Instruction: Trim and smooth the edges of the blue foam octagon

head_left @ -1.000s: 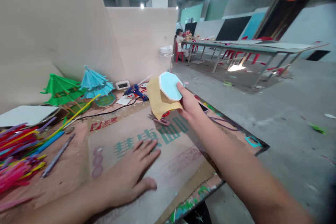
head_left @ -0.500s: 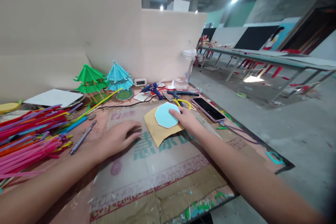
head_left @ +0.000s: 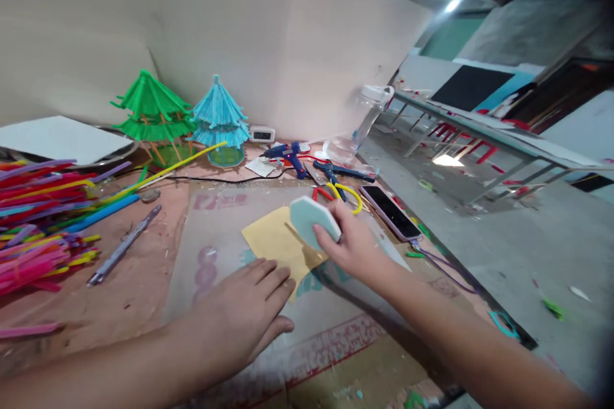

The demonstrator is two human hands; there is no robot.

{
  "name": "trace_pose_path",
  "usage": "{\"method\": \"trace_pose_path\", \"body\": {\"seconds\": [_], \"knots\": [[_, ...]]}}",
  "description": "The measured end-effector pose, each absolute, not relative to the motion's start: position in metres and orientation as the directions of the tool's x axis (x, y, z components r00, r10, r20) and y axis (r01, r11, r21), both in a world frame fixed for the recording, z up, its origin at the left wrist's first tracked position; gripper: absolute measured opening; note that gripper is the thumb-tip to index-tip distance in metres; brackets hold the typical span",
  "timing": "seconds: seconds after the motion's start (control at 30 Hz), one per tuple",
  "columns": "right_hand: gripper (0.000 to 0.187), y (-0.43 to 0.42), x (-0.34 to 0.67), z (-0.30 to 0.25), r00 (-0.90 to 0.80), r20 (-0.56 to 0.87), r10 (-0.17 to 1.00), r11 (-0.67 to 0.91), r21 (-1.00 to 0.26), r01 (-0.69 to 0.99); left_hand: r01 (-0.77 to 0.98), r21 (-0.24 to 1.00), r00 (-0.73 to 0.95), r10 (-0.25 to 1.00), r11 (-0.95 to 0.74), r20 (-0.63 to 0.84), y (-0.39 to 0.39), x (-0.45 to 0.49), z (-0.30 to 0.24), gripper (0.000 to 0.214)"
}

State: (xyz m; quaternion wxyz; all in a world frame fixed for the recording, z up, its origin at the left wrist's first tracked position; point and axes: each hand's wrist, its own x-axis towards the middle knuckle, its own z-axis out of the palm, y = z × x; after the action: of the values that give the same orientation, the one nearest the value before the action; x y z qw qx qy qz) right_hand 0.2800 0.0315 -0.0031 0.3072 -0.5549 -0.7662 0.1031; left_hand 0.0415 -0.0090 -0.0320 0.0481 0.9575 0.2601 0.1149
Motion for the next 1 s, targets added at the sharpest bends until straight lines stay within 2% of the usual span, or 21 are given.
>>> {"method": "trace_pose_path", "body": {"seconds": [0.1,0.17,0.23,0.3,0.37,0.43,0.5,0.6,0.7,0.77,0.83,1.0], "knots": [[0.024,0.042,0.274,-0.023,-0.295,0.266,0.918,0.396,-0.581,0.711,0.535,0.204,0.806,0.567,-0.82,0.167,0.0,0.041,-0.033,0.039],[0.018,0.052,0.271,-0.032,-0.309,0.199,0.93,0.356,-0.692,0.628,0.576,0.188,0.77,0.605,-0.796,0.203,0.005,0.041,-0.038,0.043],[0.02,0.061,0.27,-0.036,-0.229,0.097,0.969,0.195,-0.868,0.456,0.585,0.179,0.754,0.612,-0.791,0.239,0.01,0.041,-0.044,0.045],[0.027,0.067,0.27,-0.035,-0.137,-0.067,0.988,-0.041,-0.983,0.179,0.578,0.199,0.754,0.611,-0.792,0.24,0.012,0.041,-0.047,0.045],[0.032,0.069,0.271,-0.033,-0.135,-0.209,0.968,-0.22,-0.973,-0.074,0.568,0.211,0.76,0.605,-0.796,0.239,0.013,0.041,-0.047,0.045],[0.032,0.069,0.271,-0.032,-0.148,-0.256,0.955,-0.28,-0.943,-0.18,0.557,0.204,0.766,0.593,-0.805,0.246,0.014,0.041,-0.046,0.045],[0.032,0.066,0.272,-0.032,-0.113,-0.229,0.967,-0.243,-0.961,-0.129,0.564,0.181,0.76,0.592,-0.806,0.269,0.013,0.042,-0.048,0.045],[0.027,0.06,0.27,-0.032,-0.049,-0.058,0.997,-0.049,-0.985,0.163,0.589,0.134,0.751,0.602,-0.797,0.271,0.01,0.043,-0.053,0.047],[0.017,0.058,0.261,-0.03,-0.119,0.138,0.983,0.18,-0.839,0.513,0.593,0.11,0.771,0.601,-0.798,0.209,0.008,0.045,-0.055,0.052],[0.014,0.059,0.251,-0.029,-0.195,0.172,0.966,0.258,-0.713,0.651,0.595,0.122,0.776,0.607,-0.794,0.172,0.008,0.046,-0.054,0.055],[0.017,0.062,0.241,-0.031,-0.218,0.175,0.96,0.279,-0.643,0.713,0.603,0.142,0.77,0.619,-0.785,0.154,0.009,0.046,-0.052,0.057],[0.022,0.051,0.238,-0.03,-0.24,0.209,0.948,0.317,-0.558,0.767,0.614,0.194,0.757,0.64,-0.765,0.132,0.009,0.048,-0.052,0.058]]}}
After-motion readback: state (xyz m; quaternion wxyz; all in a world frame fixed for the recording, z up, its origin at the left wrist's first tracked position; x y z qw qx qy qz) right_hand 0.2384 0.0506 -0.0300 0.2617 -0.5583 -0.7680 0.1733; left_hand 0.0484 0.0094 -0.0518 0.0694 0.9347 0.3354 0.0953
